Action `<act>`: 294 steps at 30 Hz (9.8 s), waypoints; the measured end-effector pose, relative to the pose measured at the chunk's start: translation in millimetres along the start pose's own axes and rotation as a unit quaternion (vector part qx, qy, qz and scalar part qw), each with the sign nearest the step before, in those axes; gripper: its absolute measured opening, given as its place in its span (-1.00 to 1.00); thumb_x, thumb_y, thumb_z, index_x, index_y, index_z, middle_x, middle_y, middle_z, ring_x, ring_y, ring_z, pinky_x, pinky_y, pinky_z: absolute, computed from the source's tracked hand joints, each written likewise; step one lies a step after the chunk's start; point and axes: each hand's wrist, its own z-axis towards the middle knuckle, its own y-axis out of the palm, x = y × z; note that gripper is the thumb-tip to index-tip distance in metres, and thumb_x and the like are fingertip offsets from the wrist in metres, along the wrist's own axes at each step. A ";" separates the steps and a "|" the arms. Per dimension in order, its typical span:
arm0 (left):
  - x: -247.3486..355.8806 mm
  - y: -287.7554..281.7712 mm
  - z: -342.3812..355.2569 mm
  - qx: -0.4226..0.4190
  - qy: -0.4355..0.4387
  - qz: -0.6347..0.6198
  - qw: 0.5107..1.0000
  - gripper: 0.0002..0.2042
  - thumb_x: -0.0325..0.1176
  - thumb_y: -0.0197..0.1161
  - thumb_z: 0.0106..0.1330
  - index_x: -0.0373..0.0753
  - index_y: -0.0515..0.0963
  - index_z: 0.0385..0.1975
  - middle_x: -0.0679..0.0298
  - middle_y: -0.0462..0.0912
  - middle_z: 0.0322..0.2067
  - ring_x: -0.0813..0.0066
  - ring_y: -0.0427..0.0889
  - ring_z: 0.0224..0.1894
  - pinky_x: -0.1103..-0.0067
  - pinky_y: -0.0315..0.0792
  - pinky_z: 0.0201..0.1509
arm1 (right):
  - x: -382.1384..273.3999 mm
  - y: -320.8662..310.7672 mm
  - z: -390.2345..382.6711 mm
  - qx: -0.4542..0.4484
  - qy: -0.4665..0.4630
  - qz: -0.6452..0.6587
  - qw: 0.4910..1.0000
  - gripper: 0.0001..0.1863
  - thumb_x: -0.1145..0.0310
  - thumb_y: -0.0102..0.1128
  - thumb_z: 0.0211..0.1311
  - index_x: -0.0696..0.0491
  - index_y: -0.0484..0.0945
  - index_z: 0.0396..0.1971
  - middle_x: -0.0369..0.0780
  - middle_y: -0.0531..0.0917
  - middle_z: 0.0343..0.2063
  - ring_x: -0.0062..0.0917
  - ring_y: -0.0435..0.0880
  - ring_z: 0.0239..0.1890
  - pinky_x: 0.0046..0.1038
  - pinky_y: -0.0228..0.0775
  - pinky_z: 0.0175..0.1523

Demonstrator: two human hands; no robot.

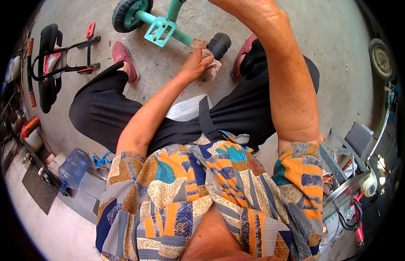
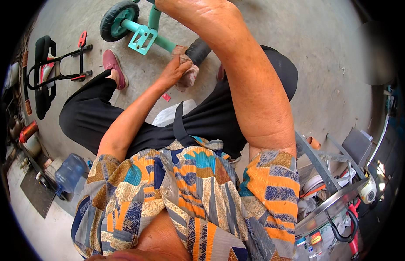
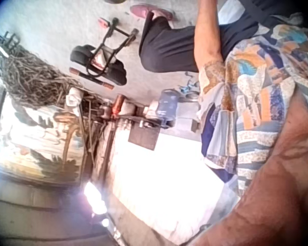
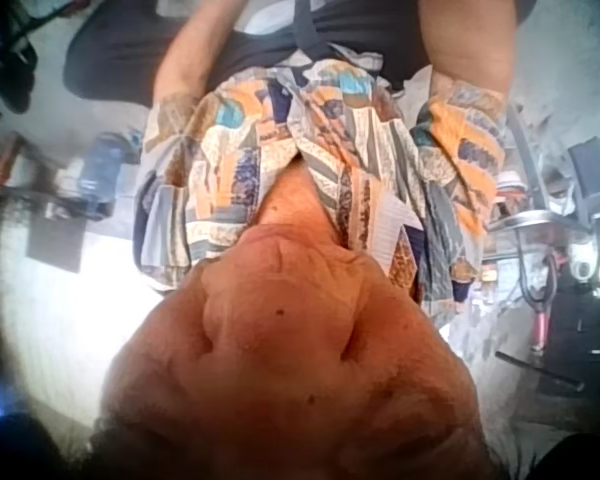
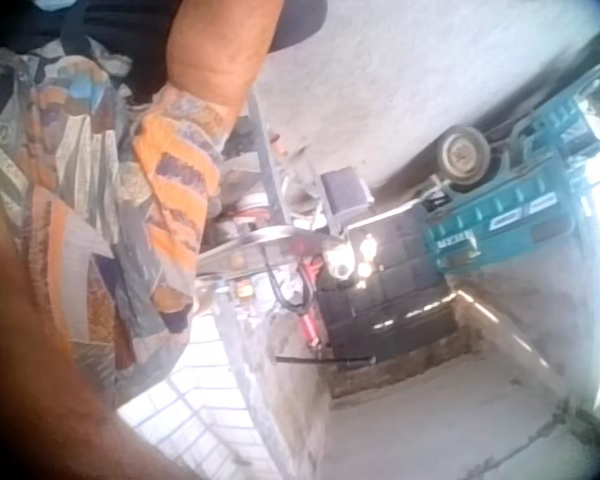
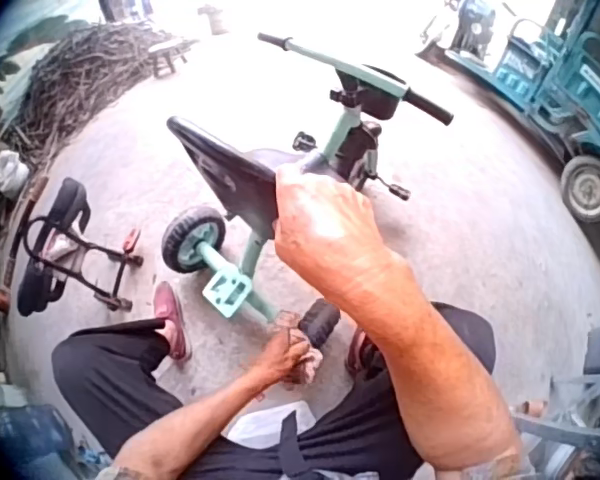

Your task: The person wipes a tricycle with a cloth, cleaning the handlebars, seat, frame, and wheels.

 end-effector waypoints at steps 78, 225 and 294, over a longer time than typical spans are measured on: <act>-13.8 -89.9 43.8 0.263 0.256 0.368 0.854 -0.44 -0.37 0.33 0.09 -0.19 0.41 0.17 0.12 0.34 0.26 0.14 0.21 0.35 0.23 0.02 0.40 | 8.4 3.6 5.4 0.041 0.104 0.028 0.993 -0.44 0.48 0.14 0.08 0.38 0.28 0.10 0.16 0.57 -0.22 0.03 0.61 -0.21 -0.13 0.46 -0.09; 0.4 -162.0 -26.3 0.362 0.092 0.556 0.743 -0.38 -0.13 0.30 0.15 -0.18 0.34 0.22 -0.06 0.29 0.21 -0.08 0.30 0.22 0.26 0.23 0.26 | -33.1 -3.7 -90.6 -0.205 -0.117 -0.055 0.970 -0.91 0.47 0.17 -0.03 0.06 0.58 -0.45 -0.19 0.64 -0.52 -0.38 0.68 -0.40 -0.36 0.47 -0.30; -96.3 -117.7 3.9 0.542 -0.134 -0.404 0.724 -0.45 0.14 -0.06 0.28 -0.08 0.42 0.13 0.13 0.44 0.13 0.07 0.35 0.19 0.11 0.22 0.24 | -63.5 -6.6 -87.0 -0.268 -0.155 0.007 0.951 -0.87 0.51 0.19 -0.13 0.10 0.50 -0.49 -0.17 0.58 -0.52 -0.38 0.61 -0.38 -0.41 0.38 -0.23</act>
